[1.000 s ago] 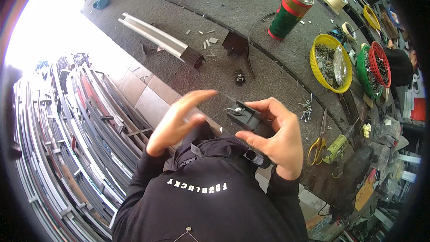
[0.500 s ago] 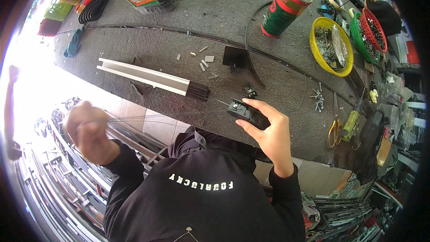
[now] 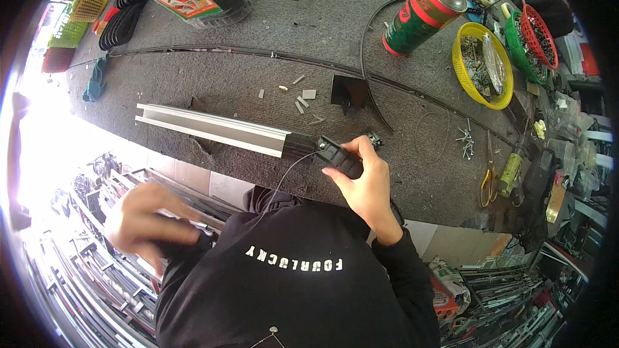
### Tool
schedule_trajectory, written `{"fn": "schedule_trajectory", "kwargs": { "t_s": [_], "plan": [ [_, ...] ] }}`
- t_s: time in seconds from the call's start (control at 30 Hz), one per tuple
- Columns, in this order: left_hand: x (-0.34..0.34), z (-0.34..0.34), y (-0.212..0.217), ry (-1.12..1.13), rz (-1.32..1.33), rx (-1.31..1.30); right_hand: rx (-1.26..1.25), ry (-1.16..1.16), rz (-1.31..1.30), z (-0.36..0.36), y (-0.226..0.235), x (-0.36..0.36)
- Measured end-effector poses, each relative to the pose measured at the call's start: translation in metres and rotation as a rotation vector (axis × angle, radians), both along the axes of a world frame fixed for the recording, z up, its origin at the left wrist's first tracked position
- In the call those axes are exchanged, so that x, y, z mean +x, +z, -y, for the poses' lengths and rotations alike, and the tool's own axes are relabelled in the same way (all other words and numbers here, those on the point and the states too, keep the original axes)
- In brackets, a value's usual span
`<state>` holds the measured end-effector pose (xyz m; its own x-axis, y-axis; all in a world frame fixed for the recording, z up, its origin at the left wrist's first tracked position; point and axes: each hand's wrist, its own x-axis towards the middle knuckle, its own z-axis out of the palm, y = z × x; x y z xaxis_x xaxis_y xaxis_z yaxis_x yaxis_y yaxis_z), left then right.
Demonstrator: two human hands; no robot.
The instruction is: The person assembles a window frame component by inserting a black rubber seal into an aluminum profile, then uses a cordless drill to drive screws into the assembly. They also use scissors to trim the seal and handle small hardware pieces from a plastic bag.
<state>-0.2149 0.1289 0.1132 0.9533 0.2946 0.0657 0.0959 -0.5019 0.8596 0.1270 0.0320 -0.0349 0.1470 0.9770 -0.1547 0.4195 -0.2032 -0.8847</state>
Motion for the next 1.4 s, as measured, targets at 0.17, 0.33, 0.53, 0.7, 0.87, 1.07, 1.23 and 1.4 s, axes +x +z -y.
{"fn": "schedule_trajectory", "kwargs": {
  "t_s": [0.17,0.33,0.53,0.7,0.87,1.07,1.23,1.4],
  "plan": [
    [0.081,-0.008,-0.074,0.451,-0.151,0.258,-0.041,-0.029,-0.067,0.008,0.004,-0.001],
    [0.140,-0.009,-0.121,0.354,-0.019,0.287,-0.078,0.015,-0.090,0.005,0.011,0.003],
    [0.158,-0.012,-0.128,0.323,-0.094,0.160,-0.071,0.058,-0.164,0.001,0.010,0.010],
    [0.157,-0.015,-0.133,0.277,-0.123,0.132,-0.101,0.089,-0.206,-0.003,0.011,0.013],
    [0.158,-0.012,-0.137,0.318,-0.120,0.169,-0.095,0.167,-0.291,0.007,0.011,0.021],
    [0.158,-0.012,-0.136,0.325,-0.113,0.141,-0.587,0.175,-0.071,0.074,0.005,0.074],
    [0.158,-0.011,-0.135,0.313,-0.091,0.153,-0.529,0.243,-0.151,0.093,0.045,0.122],
    [0.160,-0.009,-0.134,0.388,-0.067,0.178,-0.378,0.428,0.188,0.035,0.085,0.153]
  ]
}}
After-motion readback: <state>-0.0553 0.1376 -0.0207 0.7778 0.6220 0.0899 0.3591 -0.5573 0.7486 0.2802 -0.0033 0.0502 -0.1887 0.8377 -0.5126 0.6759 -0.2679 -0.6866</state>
